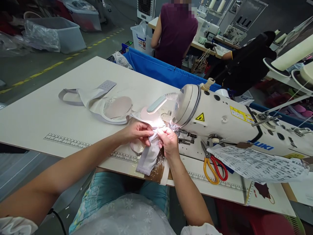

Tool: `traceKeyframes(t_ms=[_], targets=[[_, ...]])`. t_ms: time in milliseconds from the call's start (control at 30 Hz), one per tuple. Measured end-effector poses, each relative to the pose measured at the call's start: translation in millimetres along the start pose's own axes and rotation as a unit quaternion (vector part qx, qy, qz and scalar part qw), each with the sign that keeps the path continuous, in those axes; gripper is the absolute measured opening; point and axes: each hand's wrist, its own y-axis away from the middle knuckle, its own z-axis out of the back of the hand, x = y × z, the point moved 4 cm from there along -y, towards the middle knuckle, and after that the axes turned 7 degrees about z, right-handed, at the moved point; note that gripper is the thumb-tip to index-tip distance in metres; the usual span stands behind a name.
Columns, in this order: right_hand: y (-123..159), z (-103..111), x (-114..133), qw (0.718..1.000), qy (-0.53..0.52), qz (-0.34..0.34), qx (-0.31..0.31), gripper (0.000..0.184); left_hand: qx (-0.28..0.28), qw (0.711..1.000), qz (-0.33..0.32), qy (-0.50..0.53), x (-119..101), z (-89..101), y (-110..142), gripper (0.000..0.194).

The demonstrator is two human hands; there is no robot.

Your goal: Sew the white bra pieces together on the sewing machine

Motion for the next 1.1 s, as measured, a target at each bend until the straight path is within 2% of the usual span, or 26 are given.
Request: traceKeyframes(t_ms=[233, 500, 633, 800, 1100], targets=[[0.7, 2.0, -1.6, 0.998, 0.044, 0.054, -0.007, 0.025, -0.034, 0.999, -0.01, 0.0, -4.7, 0.2, 2.5, 0.028], [2.0, 4.9, -1.0, 0.987, 0.14, 0.076, 0.012, 0.027, -0.041, 0.999, -0.02, -0.02, -2.4, 3.3, 1.5, 0.025], [7.5, 8.5, 7.4, 0.959, 0.247, 0.135, 0.022, 0.028, -0.053, 0.998, -0.032, -0.014, -4.8, 6.5, 2.4, 0.021], [12.3, 5.4, 10.4, 0.935, 0.307, 0.166, 0.065, 0.022, -0.046, 0.998, -0.038, -0.002, -6.3, 6.2, 2.5, 0.019], [17.9, 1.2, 19.4, 0.86, 0.433, 0.269, 0.029, 0.017, -0.044, 0.998, -0.031, -0.025, -5.5, 9.1, 3.9, 0.021]])
